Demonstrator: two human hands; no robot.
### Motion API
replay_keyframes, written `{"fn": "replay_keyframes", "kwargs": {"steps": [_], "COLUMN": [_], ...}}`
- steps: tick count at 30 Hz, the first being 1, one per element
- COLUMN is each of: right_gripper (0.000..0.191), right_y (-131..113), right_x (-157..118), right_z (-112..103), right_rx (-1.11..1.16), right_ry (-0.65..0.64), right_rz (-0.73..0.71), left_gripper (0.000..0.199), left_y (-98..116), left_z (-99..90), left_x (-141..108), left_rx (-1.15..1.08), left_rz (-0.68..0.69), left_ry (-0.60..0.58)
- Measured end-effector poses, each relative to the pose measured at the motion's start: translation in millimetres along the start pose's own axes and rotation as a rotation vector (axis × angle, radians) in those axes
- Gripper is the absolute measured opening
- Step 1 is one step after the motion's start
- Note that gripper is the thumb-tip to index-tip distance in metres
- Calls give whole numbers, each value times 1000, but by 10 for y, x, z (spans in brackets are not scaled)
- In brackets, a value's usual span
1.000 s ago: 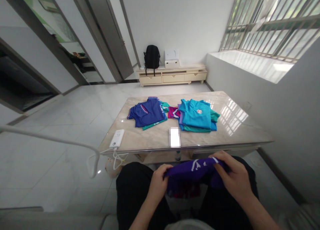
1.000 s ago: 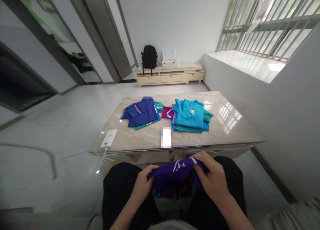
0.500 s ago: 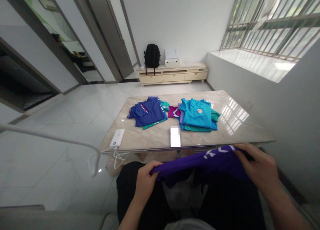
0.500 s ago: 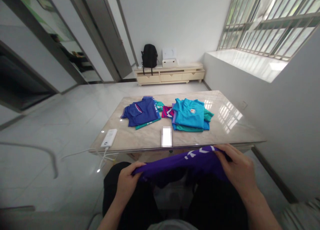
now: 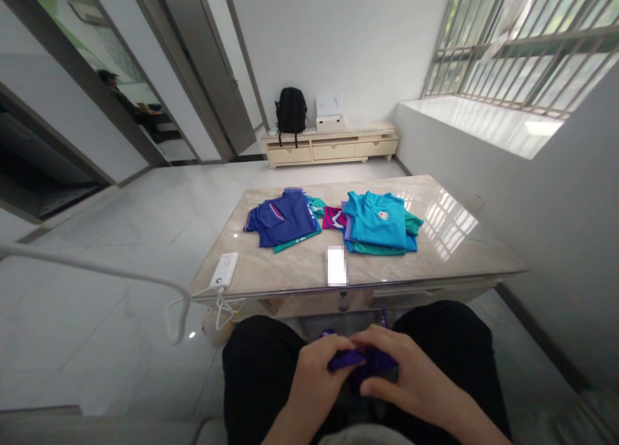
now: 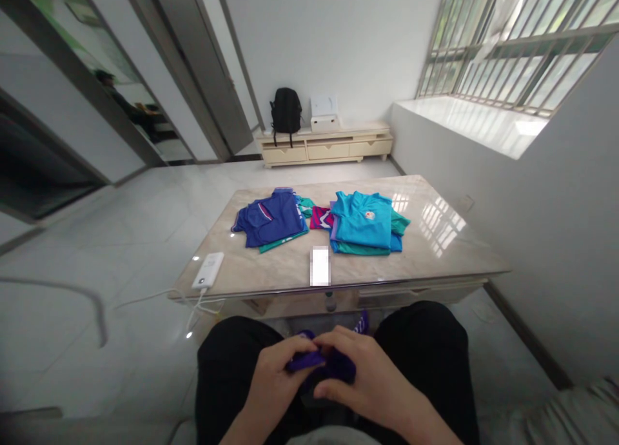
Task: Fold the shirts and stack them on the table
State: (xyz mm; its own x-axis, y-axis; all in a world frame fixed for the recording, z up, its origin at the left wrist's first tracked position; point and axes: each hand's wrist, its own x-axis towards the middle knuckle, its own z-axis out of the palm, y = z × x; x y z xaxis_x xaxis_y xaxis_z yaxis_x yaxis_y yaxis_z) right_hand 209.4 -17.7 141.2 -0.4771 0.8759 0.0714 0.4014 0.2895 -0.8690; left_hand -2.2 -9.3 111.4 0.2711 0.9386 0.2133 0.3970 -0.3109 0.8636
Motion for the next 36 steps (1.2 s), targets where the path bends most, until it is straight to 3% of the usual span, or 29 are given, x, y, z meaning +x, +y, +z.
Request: {"fn": "replay_keyframes", "kwargs": {"steps": [6,9,16,20,25,30,33,36], "right_gripper": [9,11,14,8,10,12,10,7], "right_y": [68,92,82,83,155,282,312,346], "right_x": [82,76,70,95,75,-19,-29,-17], "right_z": [198,222,322,325,91,-297,-452,-527], "right_rx": [-74,-93,-32,-14,-33,-218,-348,-425], "right_ry": [59,128,119,114,263,522,574,628], "right_rz": [-4,-85,-79,-130,-186,-212,-238,-211], "left_gripper": [4,11,63,56,34,14,13,20], "left_y": [-67,-83,-179,-197,-347,-638,-707,-702], "left_z": [62,76,131,148,89,-33,-97,-155], "left_x": [-132,-161,-193,-162,-59,-64,-91,-111], "left_rx": [88,80,-27,-50,-117,35,88,116], "left_rz": [106,-2,-131,-180,-253,-289,-230,-100], "left_ry": [23,2,-74,-112,-189,-291,-255,-144]}}
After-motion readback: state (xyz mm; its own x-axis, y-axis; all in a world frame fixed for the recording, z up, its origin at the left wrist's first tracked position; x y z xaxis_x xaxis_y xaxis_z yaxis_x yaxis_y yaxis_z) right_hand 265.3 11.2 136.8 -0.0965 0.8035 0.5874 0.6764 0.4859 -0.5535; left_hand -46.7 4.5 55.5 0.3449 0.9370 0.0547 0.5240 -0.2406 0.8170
